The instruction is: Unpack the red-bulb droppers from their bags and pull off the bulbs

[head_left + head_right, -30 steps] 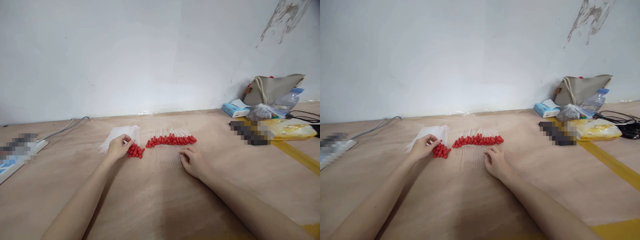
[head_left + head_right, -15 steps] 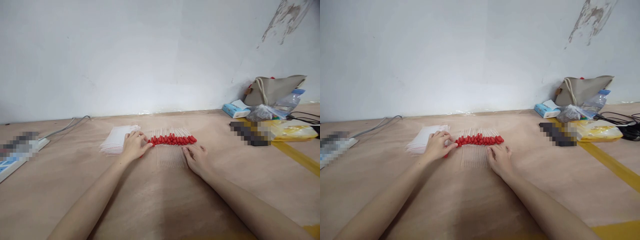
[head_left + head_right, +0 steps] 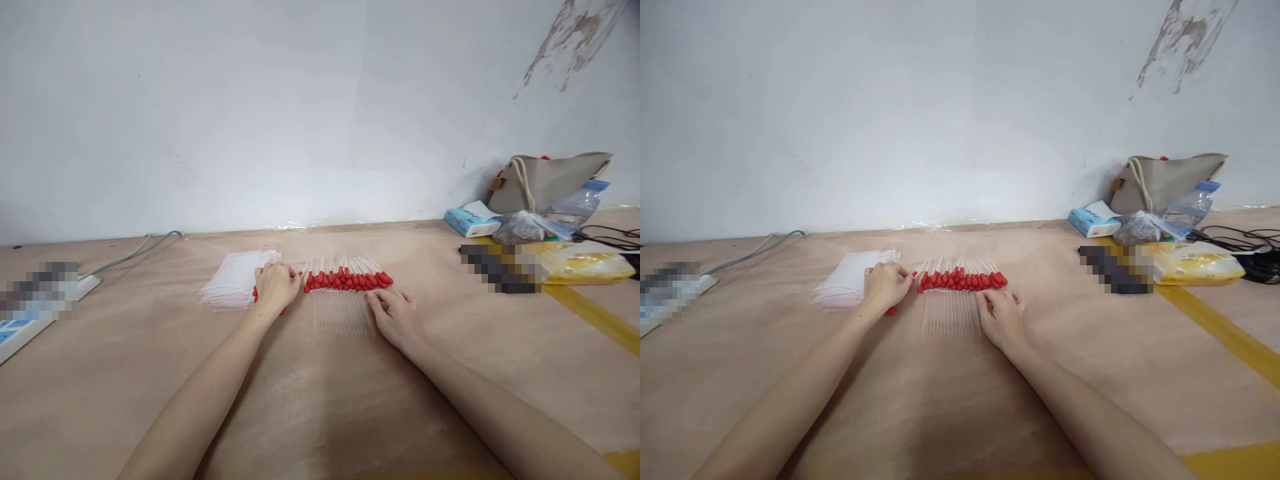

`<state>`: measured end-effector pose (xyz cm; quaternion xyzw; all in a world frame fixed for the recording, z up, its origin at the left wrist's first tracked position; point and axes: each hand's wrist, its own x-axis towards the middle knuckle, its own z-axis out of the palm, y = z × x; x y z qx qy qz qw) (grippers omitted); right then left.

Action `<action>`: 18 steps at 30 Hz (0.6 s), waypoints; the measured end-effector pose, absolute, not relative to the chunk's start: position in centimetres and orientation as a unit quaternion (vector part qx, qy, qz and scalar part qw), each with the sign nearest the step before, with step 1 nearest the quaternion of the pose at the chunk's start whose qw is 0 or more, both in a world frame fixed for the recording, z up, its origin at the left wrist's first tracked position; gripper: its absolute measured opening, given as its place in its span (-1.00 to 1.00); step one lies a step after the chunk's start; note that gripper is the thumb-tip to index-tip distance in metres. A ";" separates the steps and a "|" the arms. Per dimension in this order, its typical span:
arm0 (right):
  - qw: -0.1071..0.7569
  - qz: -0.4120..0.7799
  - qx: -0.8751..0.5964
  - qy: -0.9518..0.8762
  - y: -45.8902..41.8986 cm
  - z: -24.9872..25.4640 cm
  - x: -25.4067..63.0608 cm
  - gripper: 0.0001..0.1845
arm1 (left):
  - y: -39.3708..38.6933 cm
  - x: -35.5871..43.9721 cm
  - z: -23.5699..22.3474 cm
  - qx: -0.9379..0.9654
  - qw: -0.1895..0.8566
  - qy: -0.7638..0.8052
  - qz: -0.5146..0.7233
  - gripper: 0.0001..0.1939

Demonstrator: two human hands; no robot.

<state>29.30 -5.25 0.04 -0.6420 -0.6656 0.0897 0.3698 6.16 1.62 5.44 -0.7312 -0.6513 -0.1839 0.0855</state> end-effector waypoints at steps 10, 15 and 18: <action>0.466 0.013 -0.525 -0.712 -5.1 -0.7 29.4 -0.46 | -3.6 3.9 1.8 -0.839 0.054 -0.422 -0.339 -0.86; 0.388 -0.048 -0.444 -0.806 -5.5 -0.1 29.3 -0.42 | -5.0 4.6 0.0 -0.866 -0.001 -0.349 -0.359 -0.90; 0.369 -0.068 -0.404 -0.835 -5.8 0.2 29.1 -0.59 | -5.2 4.8 0.1 -0.866 -0.010 -0.332 -0.375 -0.91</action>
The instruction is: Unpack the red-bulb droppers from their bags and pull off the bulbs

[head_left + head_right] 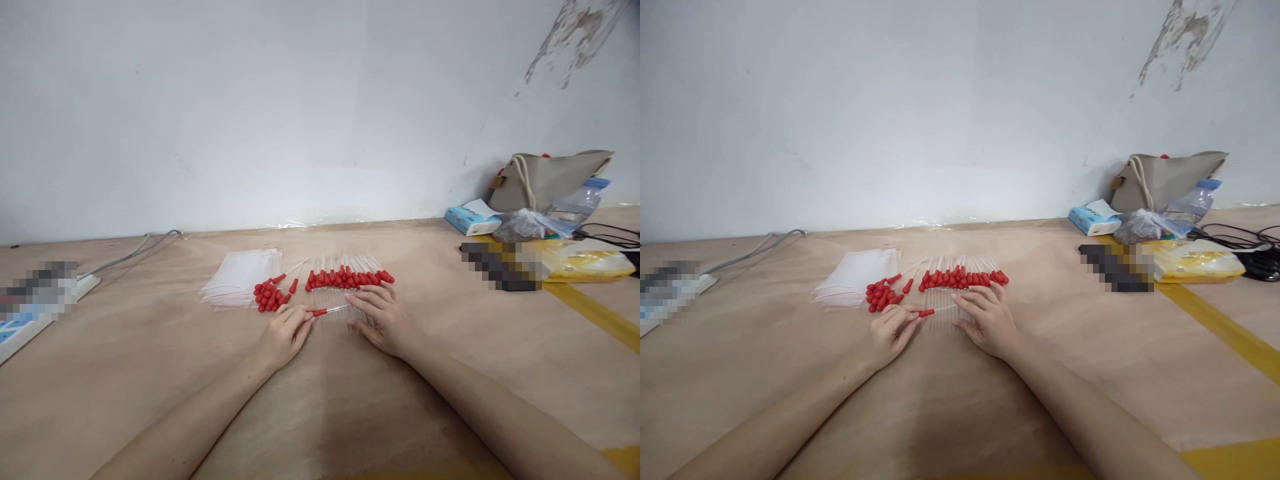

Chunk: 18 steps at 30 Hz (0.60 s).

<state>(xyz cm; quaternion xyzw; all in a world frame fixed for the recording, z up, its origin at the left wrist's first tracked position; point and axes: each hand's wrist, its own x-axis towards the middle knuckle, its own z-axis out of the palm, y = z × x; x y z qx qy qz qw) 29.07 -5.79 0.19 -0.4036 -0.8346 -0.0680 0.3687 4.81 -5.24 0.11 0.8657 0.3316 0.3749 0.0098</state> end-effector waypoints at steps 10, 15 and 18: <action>0.339 -0.073 -0.370 -0.862 -6.2 0.6 27.6 -0.79 | -5.8 5.2 0.7 0.872 -0.021 0.336 0.356 -0.78; 0.333 -0.069 -0.357 -0.870 -6.5 0.6 27.6 -0.78 | -5.9 5.5 1.3 0.884 -0.065 0.333 0.323 -0.85; 0.328 -0.060 -0.348 -0.876 -6.6 0.5 27.7 -0.79 | -6.0 5.5 1.4 0.889 -0.056 0.327 0.315 -0.89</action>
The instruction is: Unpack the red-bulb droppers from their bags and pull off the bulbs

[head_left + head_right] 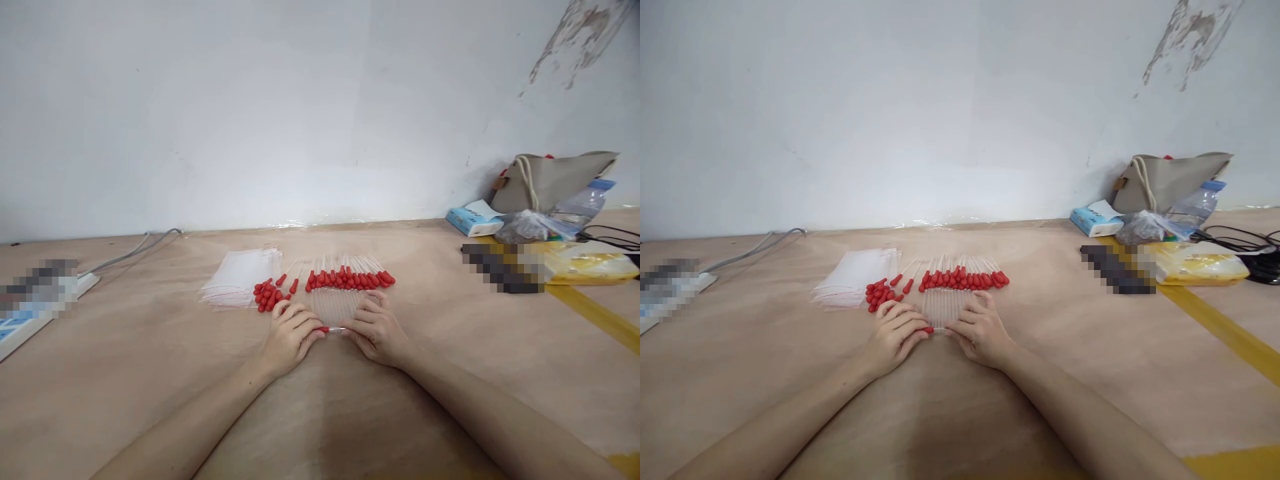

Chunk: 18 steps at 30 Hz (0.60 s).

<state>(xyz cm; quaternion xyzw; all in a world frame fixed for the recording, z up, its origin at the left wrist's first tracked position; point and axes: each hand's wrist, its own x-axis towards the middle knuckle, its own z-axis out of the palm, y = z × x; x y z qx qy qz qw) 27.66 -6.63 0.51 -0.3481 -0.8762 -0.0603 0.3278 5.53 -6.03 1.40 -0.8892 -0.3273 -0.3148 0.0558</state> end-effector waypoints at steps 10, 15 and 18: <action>0.314 -0.059 -0.337 -0.886 -7.0 0.9 27.5 -0.78 | -6.3 5.3 1.6 -0.901 0.042 -0.317 -0.293 -0.87; 0.313 -0.052 -0.334 -0.887 -7.1 1.1 27.5 -0.75 | -6.4 5.4 1.6 -0.906 0.038 -0.308 -0.288 -0.86; 0.317 -0.040 -0.337 -0.886 -7.0 1.1 28.0 -0.74 | -6.2 5.0 1.7 -0.904 0.028 -0.316 -0.286 -0.84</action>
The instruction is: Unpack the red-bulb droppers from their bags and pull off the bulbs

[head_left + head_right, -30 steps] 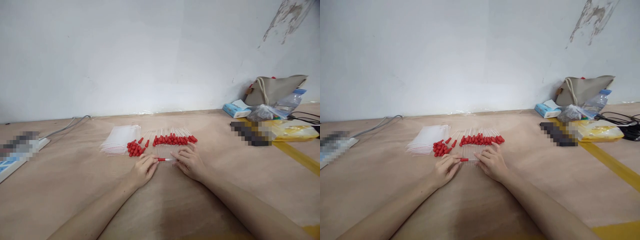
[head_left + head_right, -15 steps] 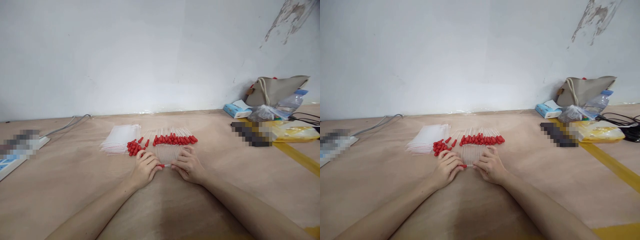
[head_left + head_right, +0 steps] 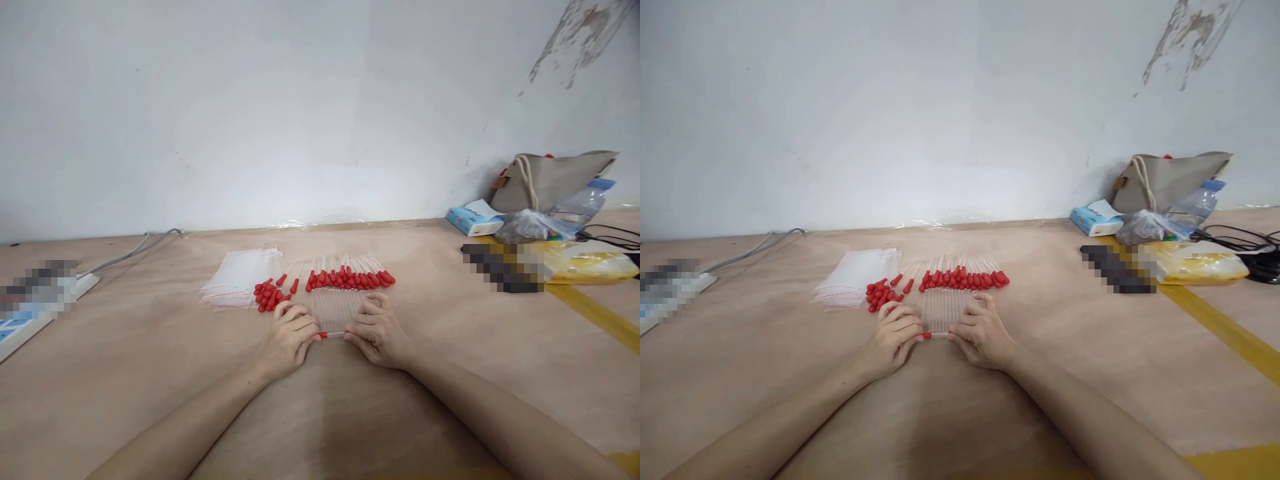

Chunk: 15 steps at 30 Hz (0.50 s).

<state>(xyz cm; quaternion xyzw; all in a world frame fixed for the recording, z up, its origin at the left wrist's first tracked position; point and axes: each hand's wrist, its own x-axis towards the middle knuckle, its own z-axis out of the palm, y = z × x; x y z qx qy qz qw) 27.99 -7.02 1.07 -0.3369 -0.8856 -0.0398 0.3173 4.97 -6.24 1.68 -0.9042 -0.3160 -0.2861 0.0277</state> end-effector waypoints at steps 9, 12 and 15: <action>0.413 -0.028 -0.432 -0.801 -5.8 0.2 28.7 -0.82 | -5.8 3.3 0.7 -0.863 -0.018 -0.336 -0.377 -0.84; 0.446 -0.047 -0.476 -0.756 -5.6 0.1 28.4 -0.85 | -5.4 3.3 1.2 -0.821 0.004 -0.363 -0.441 -0.74; 0.443 -0.074 -0.483 -0.752 -5.4 0.2 28.3 -0.85 | -4.1 2.1 3.5 -0.778 0.058 -0.420 -0.463 -0.70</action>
